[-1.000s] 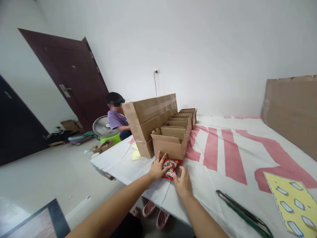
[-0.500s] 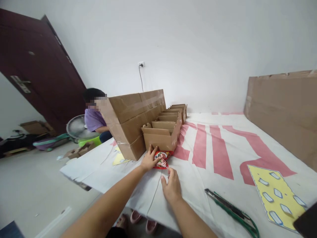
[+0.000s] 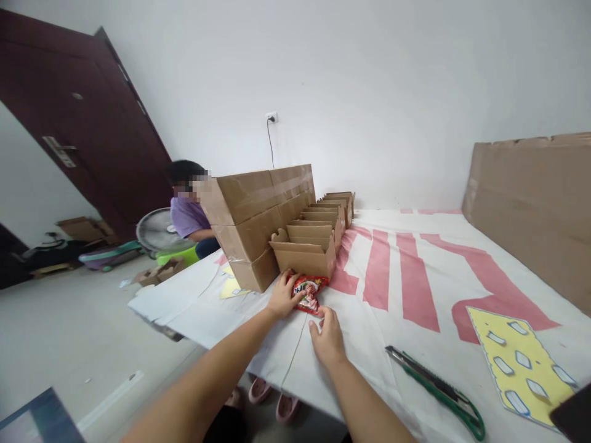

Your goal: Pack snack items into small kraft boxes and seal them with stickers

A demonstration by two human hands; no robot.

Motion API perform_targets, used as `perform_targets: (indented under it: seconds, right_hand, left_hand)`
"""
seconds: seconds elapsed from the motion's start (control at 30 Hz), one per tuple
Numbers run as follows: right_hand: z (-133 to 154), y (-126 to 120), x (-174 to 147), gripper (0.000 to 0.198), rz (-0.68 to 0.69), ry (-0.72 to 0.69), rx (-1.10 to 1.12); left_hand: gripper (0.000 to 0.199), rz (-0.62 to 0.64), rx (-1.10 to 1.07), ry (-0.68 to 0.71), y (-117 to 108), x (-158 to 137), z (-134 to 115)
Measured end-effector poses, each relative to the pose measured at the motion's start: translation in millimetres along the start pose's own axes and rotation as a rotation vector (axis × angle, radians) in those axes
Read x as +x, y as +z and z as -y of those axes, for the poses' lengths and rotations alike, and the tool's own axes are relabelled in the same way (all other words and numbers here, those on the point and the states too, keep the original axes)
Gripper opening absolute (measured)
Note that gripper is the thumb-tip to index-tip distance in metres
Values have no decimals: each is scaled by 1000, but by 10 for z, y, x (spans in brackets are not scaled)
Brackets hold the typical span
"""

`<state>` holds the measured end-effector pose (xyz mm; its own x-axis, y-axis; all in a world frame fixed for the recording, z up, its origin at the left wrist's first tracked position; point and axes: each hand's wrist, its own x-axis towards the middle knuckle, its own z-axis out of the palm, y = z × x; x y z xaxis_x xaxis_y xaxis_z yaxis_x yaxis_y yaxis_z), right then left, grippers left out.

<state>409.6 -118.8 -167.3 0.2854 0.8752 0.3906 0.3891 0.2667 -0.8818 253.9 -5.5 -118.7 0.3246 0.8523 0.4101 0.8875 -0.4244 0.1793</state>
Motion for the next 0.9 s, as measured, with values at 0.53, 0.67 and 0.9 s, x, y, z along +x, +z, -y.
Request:
perform_targets:
  seconds: [0.53, 0.67, 0.9]
  right_hand:
    - [8, -12, 6, 27, 28, 10, -4]
    - [1, -11, 8, 29, 28, 14, -9]
    - [-4, -4, 12, 30, 32, 25, -1]
  left_hand:
    - [56, 133, 60, 41, -101, 38, -69]
    - [59, 266, 43, 98, -252, 211, 52]
    - [32, 217, 53, 203, -505, 183, 19]
